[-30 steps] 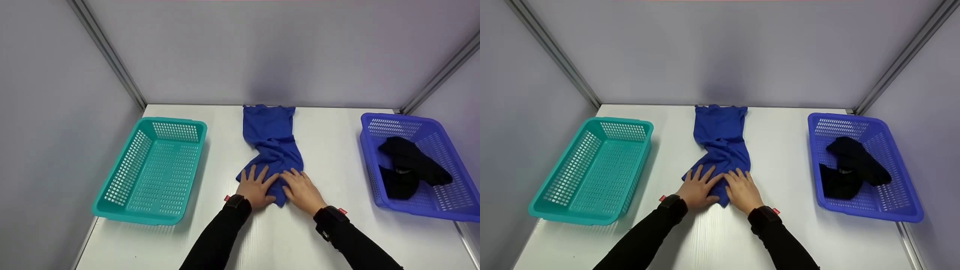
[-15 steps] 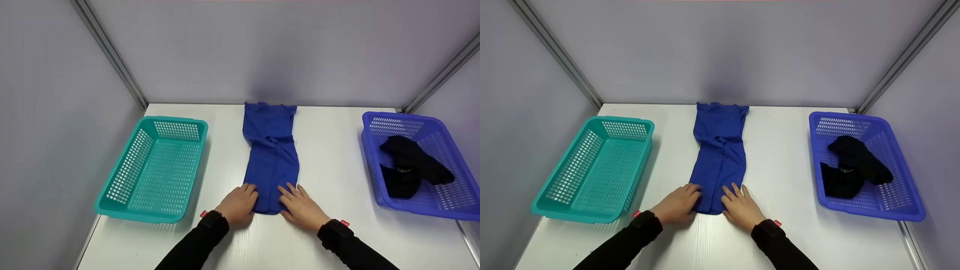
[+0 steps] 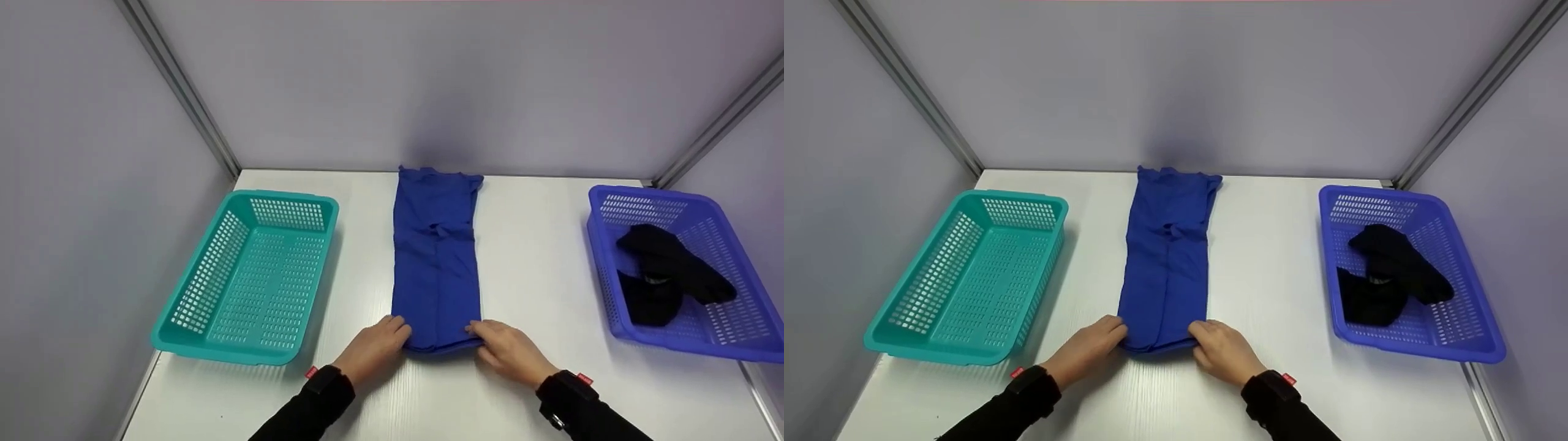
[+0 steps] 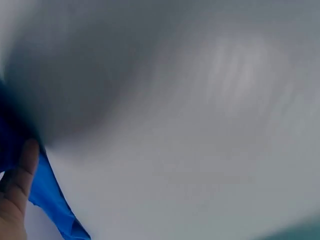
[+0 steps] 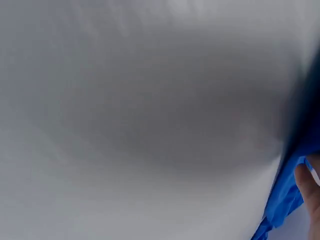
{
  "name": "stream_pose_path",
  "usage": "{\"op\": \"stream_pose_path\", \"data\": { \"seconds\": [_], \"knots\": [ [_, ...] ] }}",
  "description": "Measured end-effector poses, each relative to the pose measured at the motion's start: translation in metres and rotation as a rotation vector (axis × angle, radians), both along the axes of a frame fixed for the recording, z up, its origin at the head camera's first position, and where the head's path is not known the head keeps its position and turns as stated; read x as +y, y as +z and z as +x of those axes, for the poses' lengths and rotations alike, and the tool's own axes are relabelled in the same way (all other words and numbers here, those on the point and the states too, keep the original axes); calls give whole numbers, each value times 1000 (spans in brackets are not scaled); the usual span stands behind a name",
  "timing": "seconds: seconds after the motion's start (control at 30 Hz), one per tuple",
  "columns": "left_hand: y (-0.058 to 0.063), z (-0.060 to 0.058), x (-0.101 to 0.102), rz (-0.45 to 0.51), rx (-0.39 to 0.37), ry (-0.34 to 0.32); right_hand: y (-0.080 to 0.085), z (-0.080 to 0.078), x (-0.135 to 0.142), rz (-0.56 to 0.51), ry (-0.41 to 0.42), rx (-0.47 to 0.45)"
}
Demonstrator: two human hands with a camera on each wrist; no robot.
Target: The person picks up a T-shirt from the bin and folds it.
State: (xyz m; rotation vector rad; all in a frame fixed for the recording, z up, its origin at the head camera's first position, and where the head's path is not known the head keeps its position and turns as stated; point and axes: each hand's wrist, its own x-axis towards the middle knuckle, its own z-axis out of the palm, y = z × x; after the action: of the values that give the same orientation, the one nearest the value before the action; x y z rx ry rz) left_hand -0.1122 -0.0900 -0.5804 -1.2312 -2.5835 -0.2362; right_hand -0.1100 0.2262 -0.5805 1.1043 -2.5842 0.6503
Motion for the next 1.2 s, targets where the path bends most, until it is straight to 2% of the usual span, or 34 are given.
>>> {"op": "stream_pose_path", "data": {
  "seconds": [0.1,0.17,0.23,0.3,0.37,0.43,0.53,0.63,0.7,0.77,0.83,0.93,1.07,1.2],
  "knots": [
    [8,4,-5,131,-62,-63,9,3,5,-122,-18,-106],
    [12,4,-7,165,-40,-123,15,4,8,-182,-27,-165],
    [15,2,-8,178,17,-164,20,5,12,-217,-29,-201],
    [19,0,-8,218,58,-172,26,5,15,-232,-24,-235],
    [24,-1,-7,286,40,-147,32,5,17,-240,-15,-273],
    [32,-2,-7,381,-76,-124,39,4,19,-258,-7,-334],
    [46,-1,-8,518,-372,-89,50,2,21,-317,19,-465],
    [62,-1,-10,614,-679,-45,63,-1,22,-393,57,-618],
    [71,-3,-9,648,-810,-16,70,-3,21,-443,75,-729],
    [76,-9,-6,665,-872,23,75,-7,19,-467,51,-806],
    [78,-17,-2,678,-888,68,77,-14,15,-480,-8,-856],
    [74,-35,7,714,-907,160,73,-30,10,-461,-152,-832],
    [64,-62,18,802,-998,296,63,-57,2,-440,-352,-804],
    [51,-84,29,886,-1054,400,48,-78,-3,-421,-465,-816]
  ]
}}
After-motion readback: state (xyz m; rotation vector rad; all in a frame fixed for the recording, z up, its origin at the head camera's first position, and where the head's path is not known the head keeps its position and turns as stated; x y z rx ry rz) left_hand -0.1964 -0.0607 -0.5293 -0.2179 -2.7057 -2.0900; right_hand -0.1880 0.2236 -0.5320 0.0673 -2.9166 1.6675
